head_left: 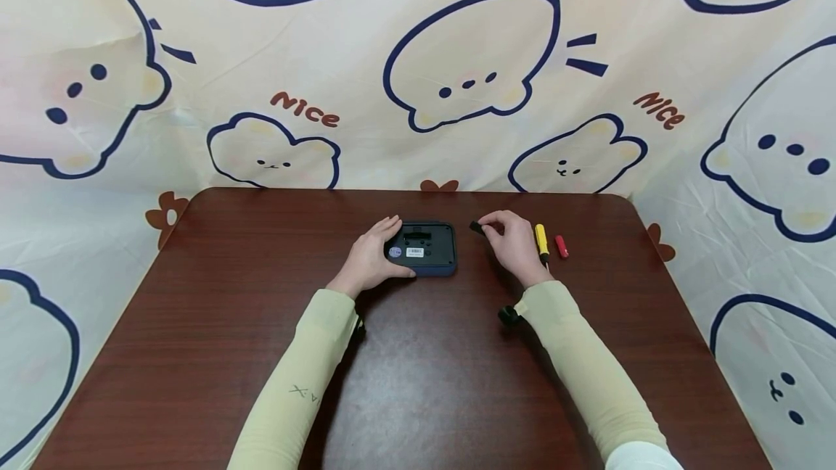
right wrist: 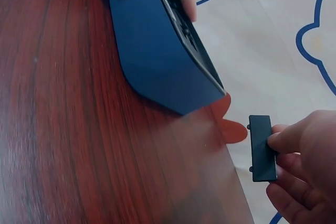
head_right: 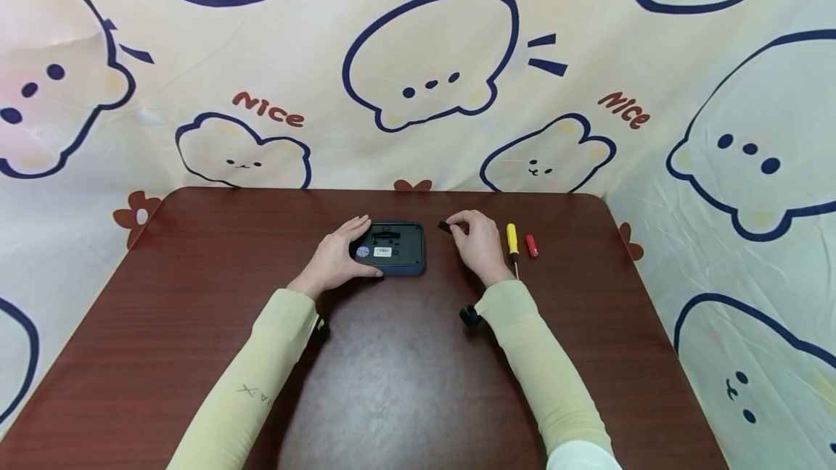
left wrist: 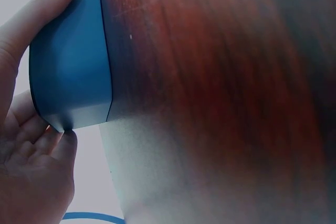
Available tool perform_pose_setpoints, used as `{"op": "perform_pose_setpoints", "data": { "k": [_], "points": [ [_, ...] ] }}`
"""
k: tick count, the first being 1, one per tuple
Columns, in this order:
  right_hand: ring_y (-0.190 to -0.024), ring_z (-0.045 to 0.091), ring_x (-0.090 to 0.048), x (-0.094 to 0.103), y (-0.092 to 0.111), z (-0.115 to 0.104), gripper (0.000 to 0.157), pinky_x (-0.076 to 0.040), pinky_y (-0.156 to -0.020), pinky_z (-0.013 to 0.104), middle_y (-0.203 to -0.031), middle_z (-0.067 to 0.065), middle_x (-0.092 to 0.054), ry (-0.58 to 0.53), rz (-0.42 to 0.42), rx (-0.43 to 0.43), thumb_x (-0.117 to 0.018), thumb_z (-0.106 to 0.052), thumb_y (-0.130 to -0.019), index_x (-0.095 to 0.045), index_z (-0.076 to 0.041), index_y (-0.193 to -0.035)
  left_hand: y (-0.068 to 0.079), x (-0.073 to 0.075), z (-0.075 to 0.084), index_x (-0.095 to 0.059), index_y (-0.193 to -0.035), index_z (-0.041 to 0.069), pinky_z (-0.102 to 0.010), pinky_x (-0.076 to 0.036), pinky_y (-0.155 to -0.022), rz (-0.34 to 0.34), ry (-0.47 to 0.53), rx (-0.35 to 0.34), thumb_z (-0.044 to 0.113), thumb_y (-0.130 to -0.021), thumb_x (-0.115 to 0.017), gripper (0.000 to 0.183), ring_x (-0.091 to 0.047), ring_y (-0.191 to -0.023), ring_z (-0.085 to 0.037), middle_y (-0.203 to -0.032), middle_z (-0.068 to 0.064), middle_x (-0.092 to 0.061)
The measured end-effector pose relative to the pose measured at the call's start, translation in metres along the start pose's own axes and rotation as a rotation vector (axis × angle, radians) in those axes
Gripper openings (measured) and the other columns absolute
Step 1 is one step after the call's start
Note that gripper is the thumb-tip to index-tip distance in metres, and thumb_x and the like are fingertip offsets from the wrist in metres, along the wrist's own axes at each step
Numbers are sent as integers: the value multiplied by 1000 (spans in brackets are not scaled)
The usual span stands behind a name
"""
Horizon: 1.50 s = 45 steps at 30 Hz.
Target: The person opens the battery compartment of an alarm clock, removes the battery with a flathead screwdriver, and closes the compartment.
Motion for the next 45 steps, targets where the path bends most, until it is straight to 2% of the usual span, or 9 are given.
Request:
{"op": "perform_pose_setpoints", "data": {
  "k": [8,17,29,45],
  "points": [
    [-81,15,-55,-11,-4,-14,11,-49,-72,32,-97,0,-63,-30,9,61,-65,-9,-89,-71,-14,-97,0,1,0,-34,-146,10,-50,-21,-106,5,7,-1,48,-62,-84,105,-15,-139,-14,-151,2,-25],
    [-80,12,-54,-24,-6,-28,11,-49,-70,30,-96,-3,-62,-20,-14,67,-64,-12,-90,-70,-16,-98,-1,1,-1,-34,-146,11,-50,-22,-106,3,11,-2,48,-62,-84,105,-14,-139,-14,-152,3,-24],
    [-85,9,-54,-42,-8,-45,12,-47,-75,27,-98,-5,-61,-28,-52,103,-62,-13,-91,-70,-18,-100,-2,2,0,-34,-146,11,-47,-23,-106,6,-1,6,49,-61,-84,106,-15,-139,-12,-151,4,-26],
    [-97,13,-56,-63,-15,-63,12,-45,-85,32,-102,-2,-62,7,-93,123,-62,-13,-91,-70,-18,-98,-2,0,-3,-37,-145,10,-48,-23,-106,14,15,-8,48,-61,-85,104,-16,-138,-13,-150,4,-28]
  ]
}}
Point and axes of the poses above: each hand's wrist, its own y-axis away from the middle knuckle, its own x-axis out of the back of the hand, z = x × y, the point moved 4 cm from there along -y, towards the middle knuckle
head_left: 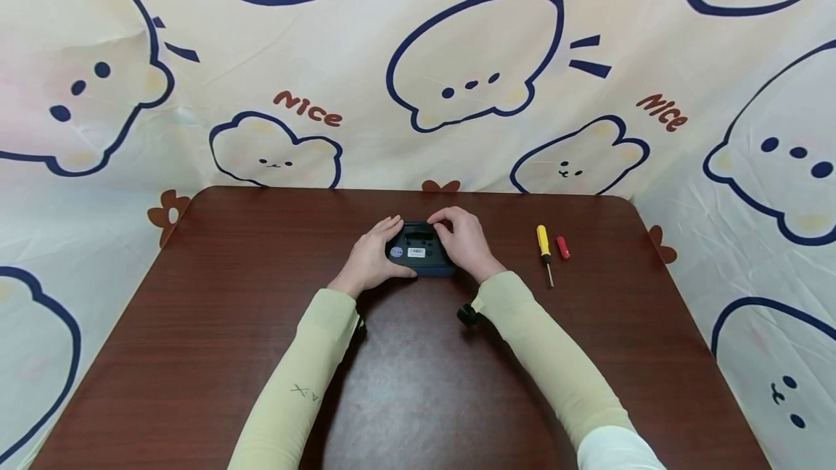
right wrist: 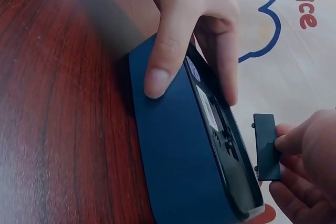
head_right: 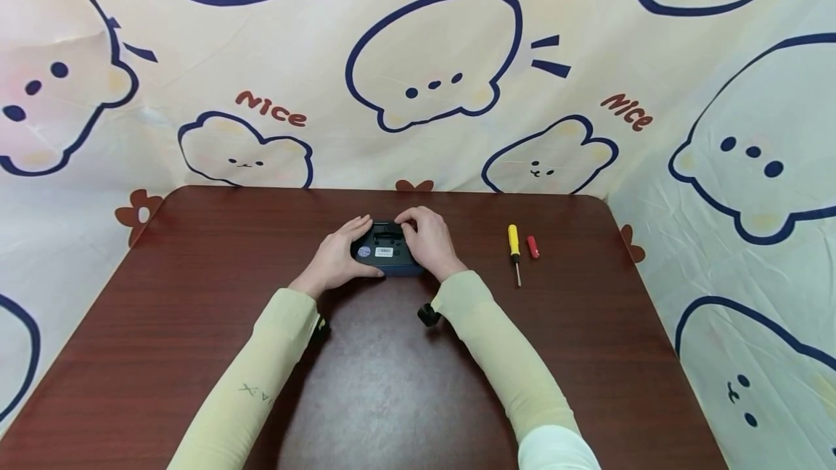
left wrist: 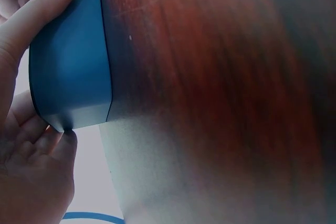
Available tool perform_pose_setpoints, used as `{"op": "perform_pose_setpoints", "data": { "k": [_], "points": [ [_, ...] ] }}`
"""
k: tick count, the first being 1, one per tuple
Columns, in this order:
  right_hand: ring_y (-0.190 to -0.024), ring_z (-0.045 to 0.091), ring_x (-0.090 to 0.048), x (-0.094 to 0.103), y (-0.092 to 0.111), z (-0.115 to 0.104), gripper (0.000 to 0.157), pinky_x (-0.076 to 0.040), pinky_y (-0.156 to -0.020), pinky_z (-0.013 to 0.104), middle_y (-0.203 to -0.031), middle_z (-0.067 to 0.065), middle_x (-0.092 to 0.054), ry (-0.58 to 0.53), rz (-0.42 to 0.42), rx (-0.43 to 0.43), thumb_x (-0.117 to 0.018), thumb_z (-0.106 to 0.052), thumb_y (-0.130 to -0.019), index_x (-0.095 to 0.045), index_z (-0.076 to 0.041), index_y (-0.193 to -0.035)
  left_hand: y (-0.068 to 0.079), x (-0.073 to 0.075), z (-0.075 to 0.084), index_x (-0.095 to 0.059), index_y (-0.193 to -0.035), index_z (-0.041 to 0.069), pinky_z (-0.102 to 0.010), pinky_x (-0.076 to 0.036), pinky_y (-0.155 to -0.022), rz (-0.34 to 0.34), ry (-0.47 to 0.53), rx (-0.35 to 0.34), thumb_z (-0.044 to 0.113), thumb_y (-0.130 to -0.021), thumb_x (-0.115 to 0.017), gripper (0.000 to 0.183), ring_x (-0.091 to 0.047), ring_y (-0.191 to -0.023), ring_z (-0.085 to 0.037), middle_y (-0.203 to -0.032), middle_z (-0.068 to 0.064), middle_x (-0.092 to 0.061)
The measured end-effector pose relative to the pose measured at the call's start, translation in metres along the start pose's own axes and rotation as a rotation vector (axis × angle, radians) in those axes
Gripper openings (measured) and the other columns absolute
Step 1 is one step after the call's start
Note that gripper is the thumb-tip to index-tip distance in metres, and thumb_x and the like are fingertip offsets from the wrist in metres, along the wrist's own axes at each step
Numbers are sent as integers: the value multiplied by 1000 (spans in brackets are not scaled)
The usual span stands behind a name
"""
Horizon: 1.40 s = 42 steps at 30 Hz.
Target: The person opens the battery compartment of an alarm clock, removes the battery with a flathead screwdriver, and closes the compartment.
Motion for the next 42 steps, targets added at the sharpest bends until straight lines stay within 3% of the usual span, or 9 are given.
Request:
{"op": "perform_pose_setpoints", "data": {
  "k": [10,19,36,42],
  "points": [
    [-98,14,-57,-10,-5,-8,13,-45,-85,31,-102,-2,-62,4,-35,29,-61,-12,-91,-70,-17,-99,-1,0,0,-37,-145,9,-48,-23,-105,4,-12,-8,47,-61,-85,103,-16,-138,-13,-150,3,-28],
    [-103,17,-57,-17,-9,-10,13,-44,-90,34,-105,0,-62,31,-80,27,-62,-13,-91,-70,-17,-101,0,0,-1,-36,-145,10,-49,-22,-105,0,-11,-5,48,-62,-84,103,-16,-138,-12,-150,3,-28],
    [-94,14,-57,-27,-10,-14,13,-45,-84,31,-101,-2,-62,66,-133,5,-61,-12,-91,-70,-17,-99,-1,-1,-1,-35,-145,10,-49,-24,-105,0,-1,-11,48,-62,-84,103,-16,-138,-12,-150,3,-27],
    [-98,16,-56,-28,-11,-14,13,-44,-87,33,-104,-1,-62,88,-173,-4,-60,-15,-93,-70,-17,-101,-1,-1,-2,-35,-146,10,-49,-24,-105,-7,6,-3,48,-63,-84,103,-16,-138,-13,-151,3,-27]
  ]
}}
Point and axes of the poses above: each hand's wrist, its own y-axis away from the middle knuckle, its own x-axis out of the back of the hand, z = x × y, the point moved 4 cm from there along -y, towards the middle knuckle
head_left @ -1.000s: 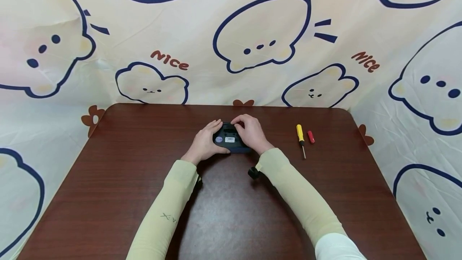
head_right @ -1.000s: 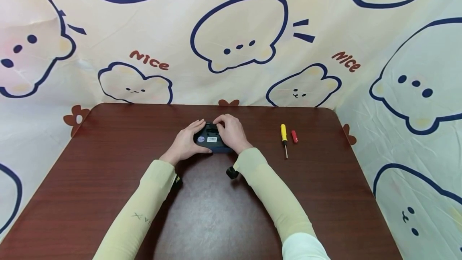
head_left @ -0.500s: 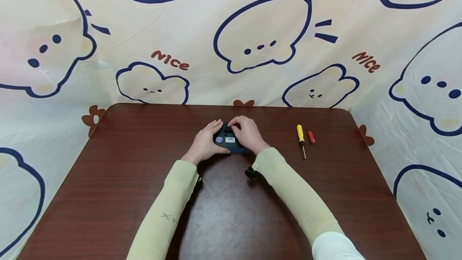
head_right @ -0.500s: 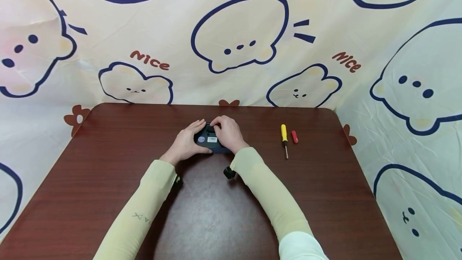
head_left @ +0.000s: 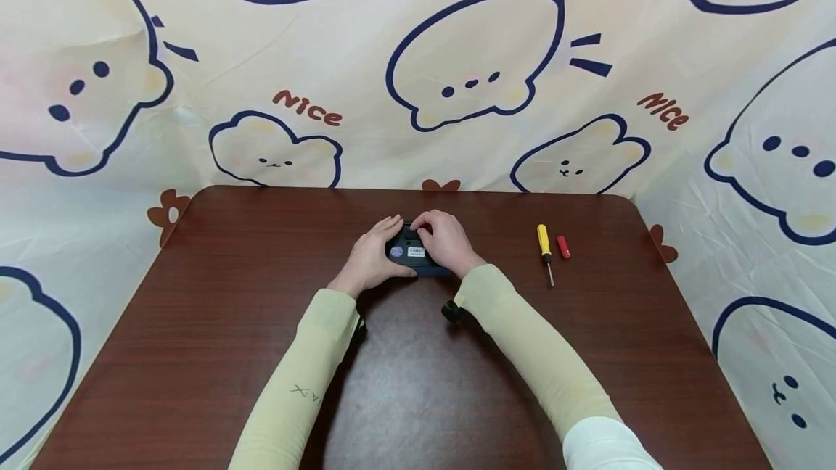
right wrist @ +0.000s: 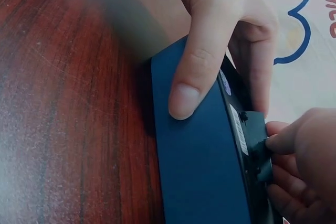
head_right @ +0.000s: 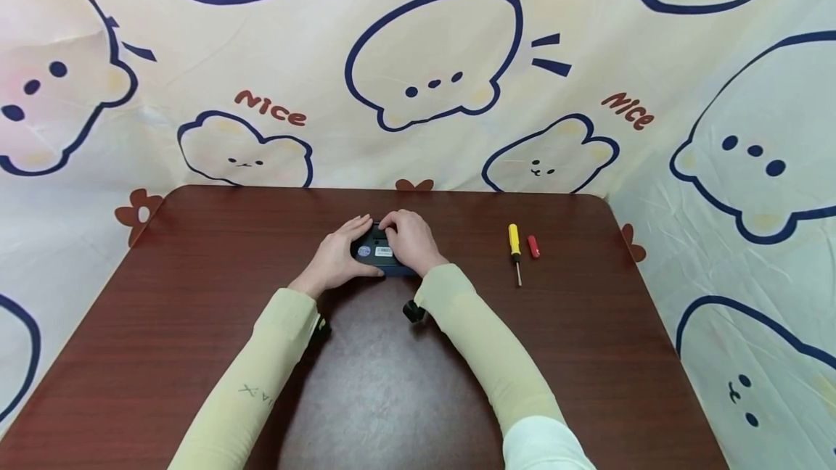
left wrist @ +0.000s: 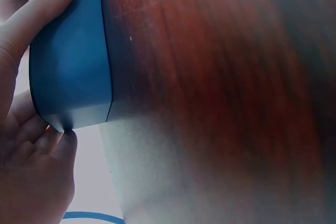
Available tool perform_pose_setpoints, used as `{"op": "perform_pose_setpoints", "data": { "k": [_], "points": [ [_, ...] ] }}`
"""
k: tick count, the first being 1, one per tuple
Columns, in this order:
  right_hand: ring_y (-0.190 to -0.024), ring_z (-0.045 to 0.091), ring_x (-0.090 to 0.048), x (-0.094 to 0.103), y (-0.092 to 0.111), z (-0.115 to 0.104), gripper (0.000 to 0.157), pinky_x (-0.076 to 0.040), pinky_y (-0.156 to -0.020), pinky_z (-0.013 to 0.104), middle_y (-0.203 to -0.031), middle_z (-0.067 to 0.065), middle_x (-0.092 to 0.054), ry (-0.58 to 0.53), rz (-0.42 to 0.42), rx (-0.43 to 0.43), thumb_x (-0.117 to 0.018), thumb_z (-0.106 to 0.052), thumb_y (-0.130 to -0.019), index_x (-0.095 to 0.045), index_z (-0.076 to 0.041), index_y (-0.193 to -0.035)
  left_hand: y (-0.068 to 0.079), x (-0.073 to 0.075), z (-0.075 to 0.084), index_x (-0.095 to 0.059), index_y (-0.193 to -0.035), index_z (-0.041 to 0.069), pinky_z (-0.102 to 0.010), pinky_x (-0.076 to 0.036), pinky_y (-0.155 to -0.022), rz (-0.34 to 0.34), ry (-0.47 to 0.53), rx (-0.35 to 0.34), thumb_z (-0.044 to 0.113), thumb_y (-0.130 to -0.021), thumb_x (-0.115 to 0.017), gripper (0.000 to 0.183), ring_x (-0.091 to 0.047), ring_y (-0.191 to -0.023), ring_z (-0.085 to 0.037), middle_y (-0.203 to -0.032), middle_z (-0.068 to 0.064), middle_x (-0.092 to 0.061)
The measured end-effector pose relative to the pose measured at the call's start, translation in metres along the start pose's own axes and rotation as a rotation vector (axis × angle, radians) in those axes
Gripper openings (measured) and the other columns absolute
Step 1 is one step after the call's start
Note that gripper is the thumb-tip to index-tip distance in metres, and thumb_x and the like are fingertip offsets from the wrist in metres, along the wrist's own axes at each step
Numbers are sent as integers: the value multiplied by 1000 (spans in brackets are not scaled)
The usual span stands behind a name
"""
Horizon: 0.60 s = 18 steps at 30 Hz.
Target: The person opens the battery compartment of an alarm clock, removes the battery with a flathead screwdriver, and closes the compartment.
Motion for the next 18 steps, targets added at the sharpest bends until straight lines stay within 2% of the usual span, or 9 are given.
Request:
{"op": "perform_pose_setpoints", "data": {
  "k": [10,18],
  "points": [
    [-100,14,-55,3,-8,0,13,-44,-87,30,-105,-1,-62,36,-90,-20,-57,-15,-94,-69,-18,-100,0,1,2,-35,-146,11,-47,-24,-105,-6,-3,6,47,-63,-84,103,-15,-138,-11,-151,4,-27],
    [-97,14,-55,5,-11,-2,13,-44,-85,30,-105,-1,-62,47,-116,-33,-57,-15,-94,-69,-18,-98,1,2,3,-35,-146,11,-47,-23,-106,-12,5,10,46,-63,-84,103,-15,-138,-12,-151,4,-27]
  ]
}}
Point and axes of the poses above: each hand's wrist, its own y-axis away from the middle knuckle, its own x-axis out of the back of the hand, z = x × y, the point moved 4 cm from there along -y, towards the middle knuckle
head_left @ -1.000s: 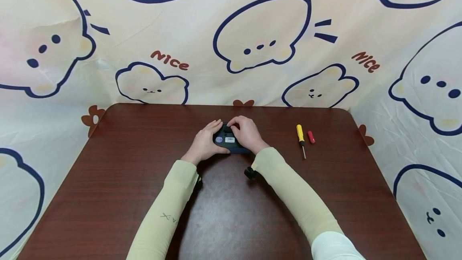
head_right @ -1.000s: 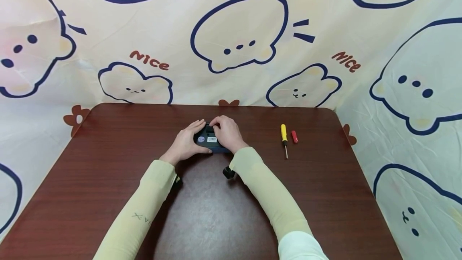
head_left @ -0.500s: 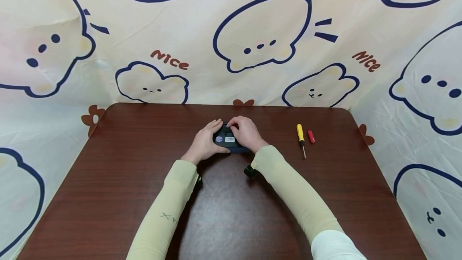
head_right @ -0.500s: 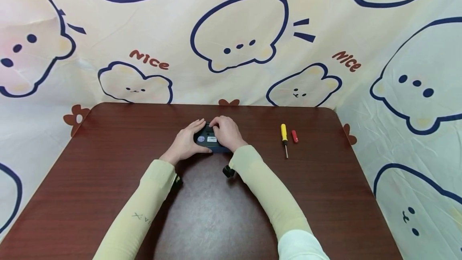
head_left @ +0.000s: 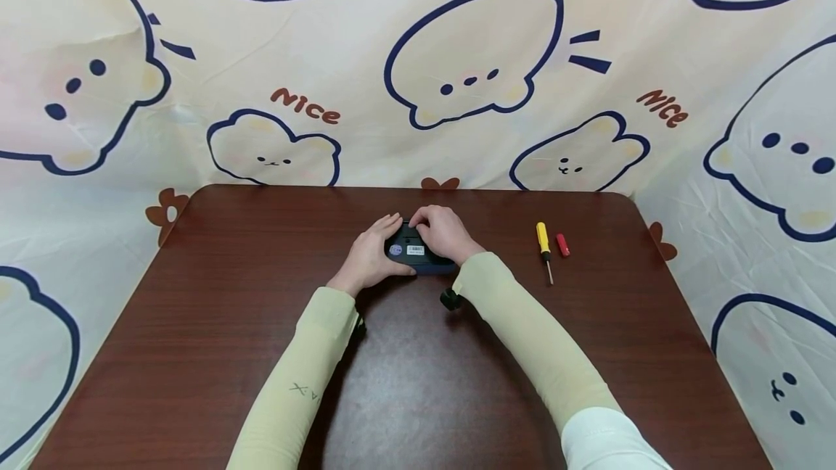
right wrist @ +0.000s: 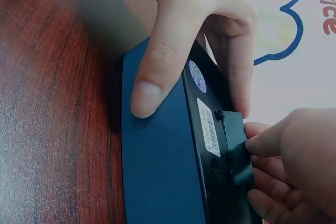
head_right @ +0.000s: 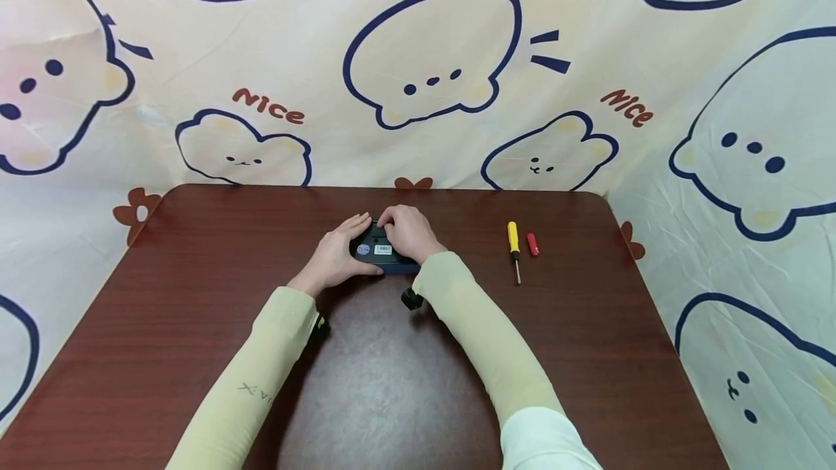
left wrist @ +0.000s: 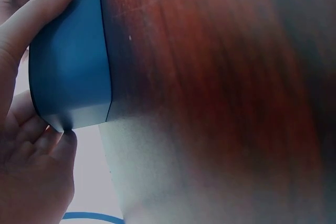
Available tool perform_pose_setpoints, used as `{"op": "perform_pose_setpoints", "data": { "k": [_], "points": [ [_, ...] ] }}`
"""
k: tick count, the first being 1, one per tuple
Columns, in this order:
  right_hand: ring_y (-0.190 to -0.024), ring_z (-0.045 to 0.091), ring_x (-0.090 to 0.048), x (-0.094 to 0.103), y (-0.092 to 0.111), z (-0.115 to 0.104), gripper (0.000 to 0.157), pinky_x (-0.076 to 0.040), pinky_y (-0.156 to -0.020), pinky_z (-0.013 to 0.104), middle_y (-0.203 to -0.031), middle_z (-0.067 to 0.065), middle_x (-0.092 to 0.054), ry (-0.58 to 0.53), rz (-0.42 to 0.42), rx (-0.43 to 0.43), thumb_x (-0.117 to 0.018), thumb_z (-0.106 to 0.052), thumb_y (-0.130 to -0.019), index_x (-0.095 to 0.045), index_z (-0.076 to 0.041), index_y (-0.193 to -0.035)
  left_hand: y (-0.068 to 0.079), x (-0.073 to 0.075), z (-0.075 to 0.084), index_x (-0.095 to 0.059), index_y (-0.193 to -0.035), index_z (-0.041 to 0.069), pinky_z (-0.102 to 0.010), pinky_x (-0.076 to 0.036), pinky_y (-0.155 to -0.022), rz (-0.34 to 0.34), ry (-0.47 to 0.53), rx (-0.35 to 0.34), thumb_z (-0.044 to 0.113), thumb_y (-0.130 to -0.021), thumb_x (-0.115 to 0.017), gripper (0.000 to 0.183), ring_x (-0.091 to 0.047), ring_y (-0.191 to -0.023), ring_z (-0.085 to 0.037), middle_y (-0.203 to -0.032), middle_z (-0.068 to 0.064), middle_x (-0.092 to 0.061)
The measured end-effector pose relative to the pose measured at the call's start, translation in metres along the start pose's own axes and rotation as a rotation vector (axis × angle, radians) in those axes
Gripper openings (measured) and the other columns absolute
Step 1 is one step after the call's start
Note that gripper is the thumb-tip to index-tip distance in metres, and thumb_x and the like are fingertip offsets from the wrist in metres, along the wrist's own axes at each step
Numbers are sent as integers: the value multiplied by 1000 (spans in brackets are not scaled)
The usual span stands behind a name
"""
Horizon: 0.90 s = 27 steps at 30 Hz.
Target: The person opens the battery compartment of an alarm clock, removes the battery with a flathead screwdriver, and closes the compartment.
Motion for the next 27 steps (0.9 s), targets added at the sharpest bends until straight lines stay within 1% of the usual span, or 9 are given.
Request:
{"op": "perform_pose_setpoints", "data": {
  "k": [7,14,27],
  "points": [
    [-98,15,-55,4,-1,-1,14,-43,-86,31,-106,0,-62,-13,-14,-2,-56,-14,-94,-69,-17,-99,-1,0,-1,-35,-146,11,-48,-24,-105,5,-10,-8,46,-63,-84,103,-15,-138,-12,-151,4,-26],
    [-99,15,-55,7,-3,3,14,-43,-86,32,-105,0,-62,-10,8,-15,-57,-14,-94,-70,-17,-99,-1,0,-1,-35,-145,11,-46,-24,-105,5,-12,-12,47,-62,-84,103,-15,-138,-12,-151,4,-27],
    [-99,14,-55,2,-2,-2,14,-43,-87,31,-106,-1,-63,-7,-19,-15,-57,-16,-94,-70,-18,-101,-1,-1,-3,-35,-146,11,-51,-23,-105,2,-8,-10,47,-63,-83,102,-15,-138,-12,-151,4,-27]
  ]
}}
Point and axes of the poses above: each hand's wrist, its own y-axis away from the middle knuckle, its own x-axis out of the back of the hand, z = x × y, the point moved 4 cm from there along -y, towards the middle knuckle
